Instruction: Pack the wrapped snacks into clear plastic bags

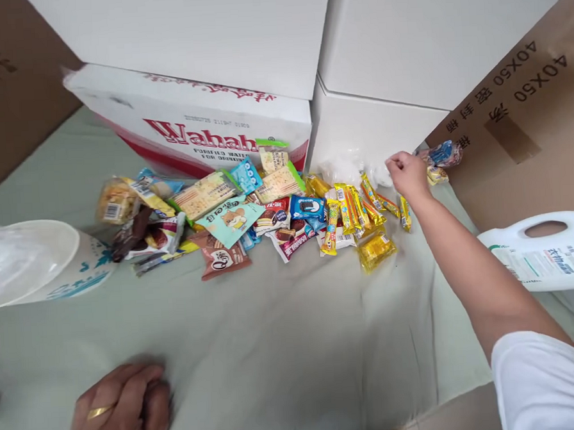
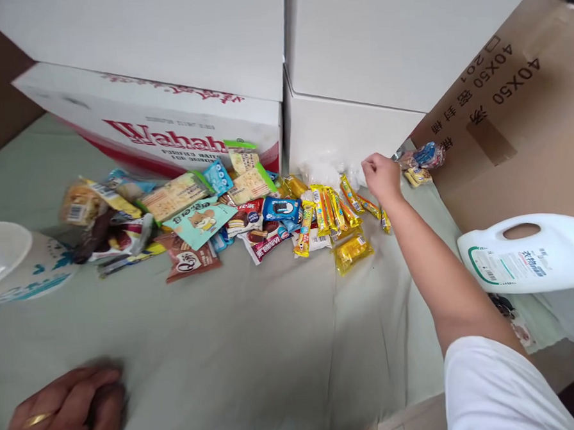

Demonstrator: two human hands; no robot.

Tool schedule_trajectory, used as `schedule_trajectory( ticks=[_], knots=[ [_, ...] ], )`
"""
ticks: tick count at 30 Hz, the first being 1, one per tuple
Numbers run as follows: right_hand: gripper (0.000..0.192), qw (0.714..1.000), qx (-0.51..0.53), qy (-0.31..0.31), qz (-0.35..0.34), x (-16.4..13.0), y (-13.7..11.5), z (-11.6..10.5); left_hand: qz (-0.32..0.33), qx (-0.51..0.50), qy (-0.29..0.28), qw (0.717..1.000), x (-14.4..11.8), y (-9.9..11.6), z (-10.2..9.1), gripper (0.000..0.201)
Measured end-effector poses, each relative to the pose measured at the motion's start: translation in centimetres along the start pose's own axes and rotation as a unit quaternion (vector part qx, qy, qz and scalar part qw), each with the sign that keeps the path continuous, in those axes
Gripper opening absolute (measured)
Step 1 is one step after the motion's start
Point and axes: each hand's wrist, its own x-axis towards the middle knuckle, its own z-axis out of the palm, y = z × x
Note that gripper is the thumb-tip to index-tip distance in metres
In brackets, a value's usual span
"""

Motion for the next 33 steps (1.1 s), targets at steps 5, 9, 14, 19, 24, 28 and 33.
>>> schedule_trajectory(
  ticks=[5, 9, 14, 19, 24, 28, 33],
  knots=[
    [0.010, 0.995, -0.004, -0.082, 0.064, 2.8, -6.6, 3.8, 0.012, 0.031, 0.033, 0.999, 0.2, 0.5, -0.1, 0.008],
    [0.017, 0.989, 0.095, 0.078, 0.082, 2.4, -9.1, 2.2, 0.046, 0.004, 0.027, 0.999, -0.7, -0.1, -0.9, 0.009],
    [0.027, 0.865, 0.475, -0.041, 0.158, -5.2, -12.6, -3.5, -0.091, -0.161, -0.017, 0.983, 0.0, 3.1, -1.8, 0.012],
    [0.034, 0.778, 0.551, -0.227, 0.199, -17.9, -17.3, -3.2, -0.178, -0.445, -0.145, 0.866, 4.7, 10.2, 1.0, 0.026],
    [0.031, 0.794, 0.518, -0.248, 0.196, -25.8, -20.0, 0.8, -0.159, -0.551, -0.146, 0.806, 7.9, 13.4, 6.2, 0.041],
    [0.031, 0.839, 0.464, -0.227, 0.171, -27.8, -20.3, 1.4, -0.195, -0.565, -0.117, 0.793, 7.4, 12.7, 8.3, 0.036],
    [0.038, 0.830, 0.487, -0.246, 0.116, -29.1, -20.2, 0.2, -0.171, -0.539, -0.112, 0.817, 6.6, 12.1, 8.1, 0.029]
  ],
)
